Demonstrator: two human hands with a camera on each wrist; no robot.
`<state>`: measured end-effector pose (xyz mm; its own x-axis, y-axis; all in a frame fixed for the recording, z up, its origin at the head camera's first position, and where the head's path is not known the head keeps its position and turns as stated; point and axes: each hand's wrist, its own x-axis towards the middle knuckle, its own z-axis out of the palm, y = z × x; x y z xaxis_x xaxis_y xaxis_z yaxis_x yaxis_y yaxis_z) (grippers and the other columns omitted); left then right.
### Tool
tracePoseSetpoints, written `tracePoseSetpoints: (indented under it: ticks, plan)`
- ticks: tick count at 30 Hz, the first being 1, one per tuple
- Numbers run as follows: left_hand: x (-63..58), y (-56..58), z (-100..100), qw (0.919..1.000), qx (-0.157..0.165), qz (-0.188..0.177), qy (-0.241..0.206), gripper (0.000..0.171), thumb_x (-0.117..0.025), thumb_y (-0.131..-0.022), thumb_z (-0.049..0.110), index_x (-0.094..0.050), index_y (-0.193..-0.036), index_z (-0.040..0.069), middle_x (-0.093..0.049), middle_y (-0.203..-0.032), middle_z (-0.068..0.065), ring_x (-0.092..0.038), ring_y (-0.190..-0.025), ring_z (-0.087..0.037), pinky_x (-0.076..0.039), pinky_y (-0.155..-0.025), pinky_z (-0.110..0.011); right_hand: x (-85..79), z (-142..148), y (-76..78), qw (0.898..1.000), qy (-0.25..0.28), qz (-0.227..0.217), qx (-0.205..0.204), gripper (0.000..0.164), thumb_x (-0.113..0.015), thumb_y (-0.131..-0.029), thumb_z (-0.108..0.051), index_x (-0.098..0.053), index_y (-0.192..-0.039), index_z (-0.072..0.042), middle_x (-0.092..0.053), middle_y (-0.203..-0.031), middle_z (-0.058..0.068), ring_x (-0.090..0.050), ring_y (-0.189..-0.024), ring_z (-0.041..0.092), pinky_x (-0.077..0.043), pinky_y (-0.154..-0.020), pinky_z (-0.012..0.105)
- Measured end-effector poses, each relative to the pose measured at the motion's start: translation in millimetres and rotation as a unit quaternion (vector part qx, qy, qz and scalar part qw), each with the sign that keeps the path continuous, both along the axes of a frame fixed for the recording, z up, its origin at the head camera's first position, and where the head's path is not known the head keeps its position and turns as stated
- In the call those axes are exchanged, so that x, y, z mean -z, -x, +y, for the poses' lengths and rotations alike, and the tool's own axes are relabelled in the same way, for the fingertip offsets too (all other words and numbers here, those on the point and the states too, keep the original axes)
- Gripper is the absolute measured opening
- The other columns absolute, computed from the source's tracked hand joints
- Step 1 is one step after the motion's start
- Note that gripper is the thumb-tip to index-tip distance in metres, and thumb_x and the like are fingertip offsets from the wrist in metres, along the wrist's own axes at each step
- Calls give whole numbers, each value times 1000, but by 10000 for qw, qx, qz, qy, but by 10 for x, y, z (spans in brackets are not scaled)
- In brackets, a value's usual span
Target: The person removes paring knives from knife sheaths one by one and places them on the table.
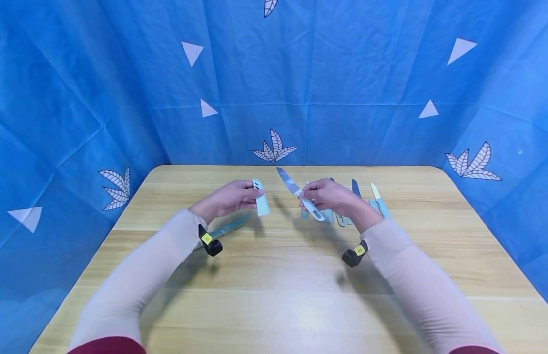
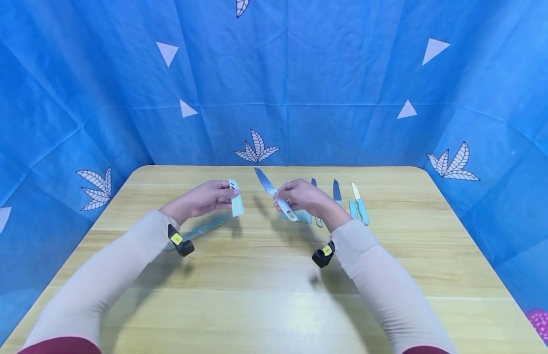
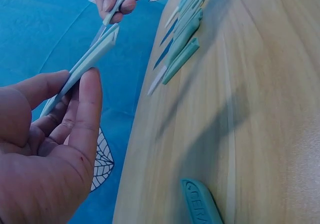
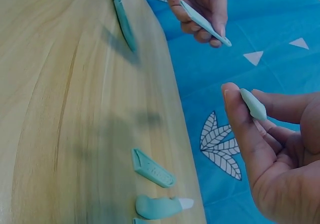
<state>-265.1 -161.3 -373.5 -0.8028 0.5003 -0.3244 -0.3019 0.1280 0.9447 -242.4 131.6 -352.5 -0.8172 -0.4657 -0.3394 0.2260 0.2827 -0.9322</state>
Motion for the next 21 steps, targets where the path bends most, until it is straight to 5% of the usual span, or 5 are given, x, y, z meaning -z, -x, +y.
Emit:
tracePoseSetpoints:
  ticks: [9, 16, 21]
  plan:
    - [-13, 71, 47, 9995, 274, 12, 139, 28, -54, -101, 8, -51, -124, -8, -61, -109, -16, -65, -99, -24, -43, -106, -48, 45, -39, 50, 9997, 17, 111, 200, 25, -51, -102, -13, -59, -115, 7, -63, -109, 27, -60, -108, 44, -59, -79, 35]
    - [-26, 141, 85, 9992, 327, 6, 211, 38, -54, -101, 7, -45, -132, -13, -61, -112, -18, -65, -101, -25, -43, -106, -47, 49, -79, 88, 9992, 57, 86, 396, 27, -53, -102, -14, -58, -118, 7, -64, -111, 27, -69, -91, 26, -57, -88, 42]
    - [-24, 205, 106, 9991, 351, -100, 217, 45, -55, -101, 9, -41, -137, -14, -61, -115, -20, -64, -104, -27, -37, -111, -51, 62, -101, 108, 9988, 90, 21, 487, 27, -54, -102, -13, -58, -120, 7, -61, -118, 31, -69, -92, 25, -58, -87, 39]
